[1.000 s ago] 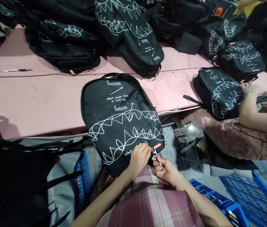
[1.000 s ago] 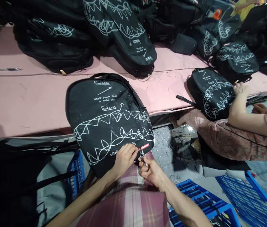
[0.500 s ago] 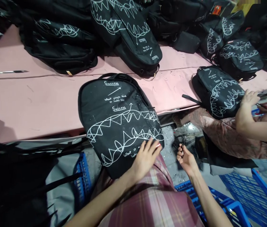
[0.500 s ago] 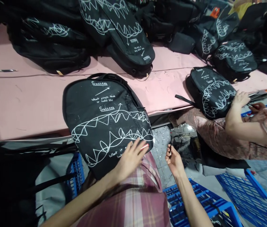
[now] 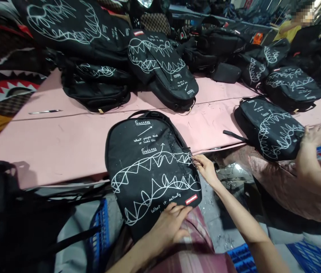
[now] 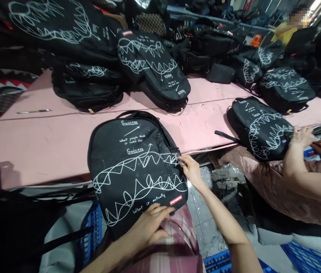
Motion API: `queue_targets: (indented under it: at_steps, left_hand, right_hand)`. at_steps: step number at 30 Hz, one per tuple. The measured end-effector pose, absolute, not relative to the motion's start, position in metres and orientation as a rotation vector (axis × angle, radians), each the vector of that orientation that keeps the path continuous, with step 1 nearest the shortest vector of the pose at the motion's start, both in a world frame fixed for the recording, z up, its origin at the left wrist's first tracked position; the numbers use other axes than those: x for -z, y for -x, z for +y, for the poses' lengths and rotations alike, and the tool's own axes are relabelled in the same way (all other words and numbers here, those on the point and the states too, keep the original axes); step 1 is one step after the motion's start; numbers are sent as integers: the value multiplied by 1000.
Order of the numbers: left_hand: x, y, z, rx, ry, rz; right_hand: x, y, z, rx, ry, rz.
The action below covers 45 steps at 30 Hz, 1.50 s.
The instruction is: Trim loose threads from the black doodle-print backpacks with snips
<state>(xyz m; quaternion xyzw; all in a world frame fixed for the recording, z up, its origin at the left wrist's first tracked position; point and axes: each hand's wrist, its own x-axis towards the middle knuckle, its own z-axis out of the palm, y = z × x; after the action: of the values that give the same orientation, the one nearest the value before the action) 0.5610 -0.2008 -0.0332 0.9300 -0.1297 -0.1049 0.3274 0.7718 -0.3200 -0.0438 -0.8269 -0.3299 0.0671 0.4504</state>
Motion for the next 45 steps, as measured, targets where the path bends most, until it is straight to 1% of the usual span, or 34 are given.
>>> queue_targets:
  at_steps: [2, 6, 9, 13, 17, 20, 22, 23, 24, 27, 29, 37, 39, 42, 45]
  left_hand:
    - [35, -563, -185, 118, -2545, -185]
    - [47, -572, -151, -274, -2707, -32]
    - [58, -574, -132, -413, -2742, 24]
    - [64, -573, -121, -421, -2709, 61]
    - [57, -584, -112, -310, -2718, 130]
    - [48, -618, -98, -294, -2694, 130]
    - [42, -654, -88, -326, -2702, 123]
    - [40, -674, -84, -338, -2720, 143]
    - [39, -695, -80, -347, -2743, 182]
    - [37, -751, -74, -319, -2832, 363]
    - [38, -775, -73, -259, -2886, 436]
    - [45, -796, -80, -118, -3034, 323]
    - [44, -796, -80, -90, -2970, 345]
    - [38, -797, -73, -75, -2640, 492]
    - [31, -799, -62, -55, -2336, 578]
  right_hand:
    - [42, -791, -286, -122, 2094, -986]
    - [39, -816, -231, -204, 2212, -1302]
    - [34, -825, -211, -221, 2322, -1340]
    - [28, -809, -229, -233, 2340, -1356]
    - [31, -764, -293, -352, 2297, -1456]
    - [34, -745, -333, -623, 2175, -1461]
    - [35, -751, -340, -780, 2045, -1319]
    - [34, -758, -337, -804, 1990, -1212]
    - [34, -767, -332, -783, 1953, -1092]
    - [33, -795, -309, -568, 1938, -733]
    - [35, -807, -296, -452, 1957, -614]
    - [49, -823, -282, -324, 2061, -623]
    - [48, -825, -279, -303, 2123, -656]
    - [43, -827, -270, -239, 2237, -703]
    - [38, -831, -258, -142, 2254, -775]
